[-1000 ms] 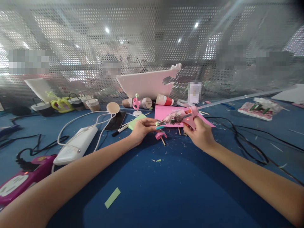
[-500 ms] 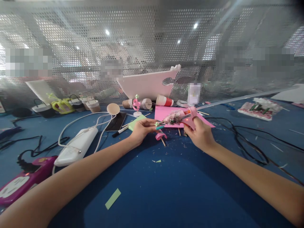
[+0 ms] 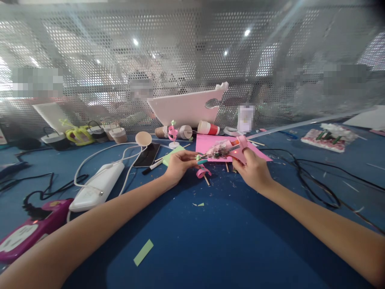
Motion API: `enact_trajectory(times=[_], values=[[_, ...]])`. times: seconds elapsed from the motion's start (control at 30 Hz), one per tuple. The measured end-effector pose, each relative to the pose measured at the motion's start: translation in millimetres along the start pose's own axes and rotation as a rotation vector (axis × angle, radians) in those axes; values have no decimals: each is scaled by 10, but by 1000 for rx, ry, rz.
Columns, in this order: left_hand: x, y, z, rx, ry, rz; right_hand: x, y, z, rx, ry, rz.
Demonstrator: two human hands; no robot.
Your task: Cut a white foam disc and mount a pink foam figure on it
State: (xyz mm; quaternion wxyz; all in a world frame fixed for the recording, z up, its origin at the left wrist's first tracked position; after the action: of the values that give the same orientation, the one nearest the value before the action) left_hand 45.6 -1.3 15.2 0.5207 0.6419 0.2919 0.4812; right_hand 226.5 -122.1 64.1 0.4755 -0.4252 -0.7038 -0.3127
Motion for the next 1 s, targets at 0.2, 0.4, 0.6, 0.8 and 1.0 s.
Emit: enact_trajectory(times=[0.2, 0.4, 0.6, 0.8, 1.0], values=[[-3, 11, -18, 13, 22, 15, 1, 0, 1, -2, -8, 6], [0, 18, -34, 40, 41, 17, 13, -17, -10, -31, -10, 1], [-16, 37, -48, 72, 58, 9, 27, -18, -27, -43, -10, 16], [1, 28, -71, 71, 63, 30, 33, -31, -39, -38, -5, 1], [11, 15, -106, 82, 75, 38, 52, 63, -86, -61, 40, 75]])
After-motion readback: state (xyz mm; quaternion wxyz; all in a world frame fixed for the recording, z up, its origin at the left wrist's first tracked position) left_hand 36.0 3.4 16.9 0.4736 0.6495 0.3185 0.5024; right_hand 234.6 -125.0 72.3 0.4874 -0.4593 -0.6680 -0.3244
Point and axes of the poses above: each hand's wrist, its own x-axis towards the middle knuckle, its own z-axis out of the palm, y = z × x, the point moved 10 cm from there along x, towards the middle knuckle, and after that the axes turned 8 degrees about x, right-handed, at the moved point
